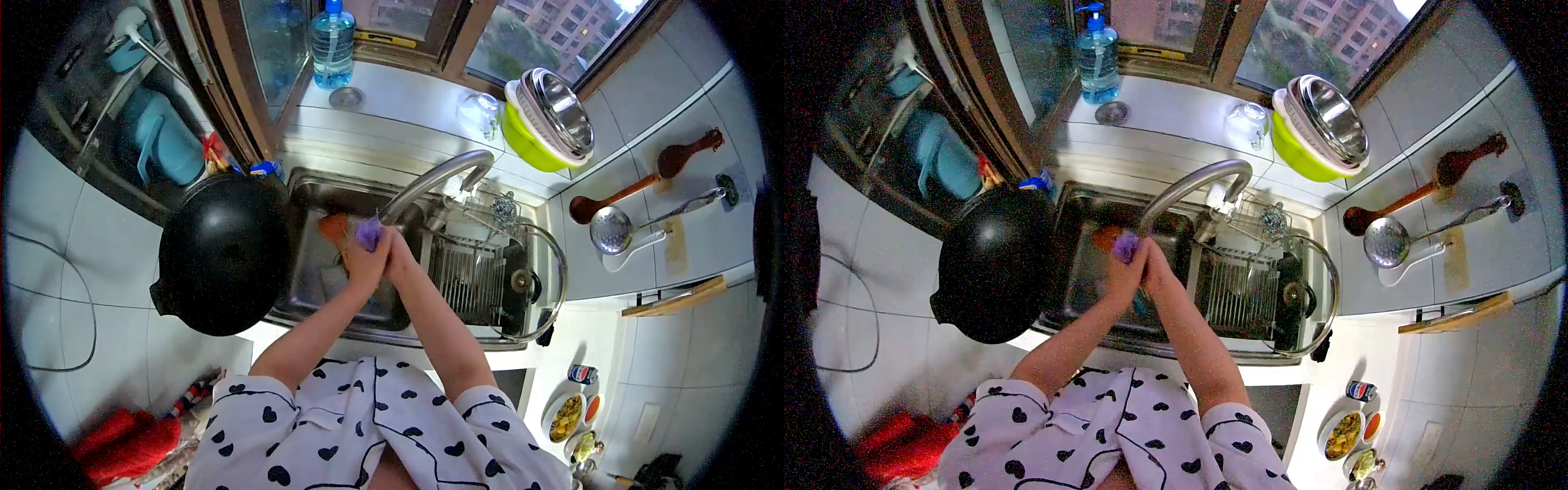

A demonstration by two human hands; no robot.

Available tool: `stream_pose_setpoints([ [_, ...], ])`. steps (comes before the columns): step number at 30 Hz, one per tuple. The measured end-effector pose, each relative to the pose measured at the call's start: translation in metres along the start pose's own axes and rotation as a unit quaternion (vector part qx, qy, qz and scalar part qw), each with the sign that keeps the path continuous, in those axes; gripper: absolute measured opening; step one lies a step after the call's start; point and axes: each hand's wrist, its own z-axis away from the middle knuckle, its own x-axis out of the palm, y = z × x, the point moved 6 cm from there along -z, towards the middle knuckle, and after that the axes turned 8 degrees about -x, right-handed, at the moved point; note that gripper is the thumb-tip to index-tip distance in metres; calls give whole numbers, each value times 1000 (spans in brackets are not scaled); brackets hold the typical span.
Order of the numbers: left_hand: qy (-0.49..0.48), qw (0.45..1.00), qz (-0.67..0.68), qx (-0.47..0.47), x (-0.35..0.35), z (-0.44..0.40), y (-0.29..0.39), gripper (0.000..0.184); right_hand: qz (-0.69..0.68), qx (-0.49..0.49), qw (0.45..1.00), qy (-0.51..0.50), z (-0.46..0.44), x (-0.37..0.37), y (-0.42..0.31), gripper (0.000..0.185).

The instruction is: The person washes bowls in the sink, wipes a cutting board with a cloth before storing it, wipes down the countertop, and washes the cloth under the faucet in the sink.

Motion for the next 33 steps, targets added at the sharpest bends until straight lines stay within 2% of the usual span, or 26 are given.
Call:
stream_pose_setpoints([
  [1,-26,999,16,27,-7,11,30,38,-34,-11,996,-85,-11,2,-1,27],
  [2,-52,997,32,53,-11,17,49,37,-25,-23,999,-35,-20,-13,4,27],
  [3,-9,995,-38,94,-15,10,47,39,-17,-36,999,16,-18,-11,6,26],
  [4,-9,994,-84,73,-13,0,40,40,-8,-49,997,67,-17,-12,5,26],
  [6,-9,984,-174,30,-8,-21,28,43,13,-72,993,88,-15,-17,1,27],
  [9,-94,979,-107,-148,9,-57,-20,48,42,-130,984,111,16,11,-16,33],
  [10,-89,975,-51,-198,6,-54,-18,49,53,-154,980,116,28,22,-24,35],
  [12,-79,951,59,-294,0,-43,-19,50,83,-138,979,127,32,16,-28,40],
  [13,-108,936,150,-298,2,-41,-28,50,98,-128,978,135,33,12,-28,42],
  [16,-178,968,142,-107,-2,-29,3,43,56,-114,982,140,18,-6,-23,40],
  [18,-152,987,-22,43,-5,-8,24,40,-28,-96,992,81,3,-7,-16,38],
  [20,-93,953,-185,223,-1,6,38,41,-95,-99,990,16,-8,-5,-8,35],
  [21,-81,942,-237,223,-1,13,43,43,-121,-110,986,-17,-10,-5,-2,33],
  [22,-93,961,-167,198,-3,7,43,43,-147,-121,980,-50,-17,-8,5,31],
  [24,-117,982,-24,146,-2,-18,42,43,-14,-210,950,-231,-35,1,4,34],
  [25,-141,987,53,58,5,-41,19,39,-2,-137,988,-69,-11,16,-1,32],
  [26,-156,985,71,0,-3,-52,13,36,11,-60,994,95,10,17,-2,31],
  [28,-166,968,149,-115,-11,-69,-10,35,101,-74,986,114,12,8,-12,31],
  [30,-168,970,88,-153,-21,-74,-29,37,205,-119,964,120,9,-6,-24,33],
  [31,-167,969,56,-172,-25,-72,-34,38,307,-158,935,78,23,10,-39,52],
  [33,-204,966,65,-143,-20,-58,-31,43,255,-172,947,96,27,17,-51,41],
])
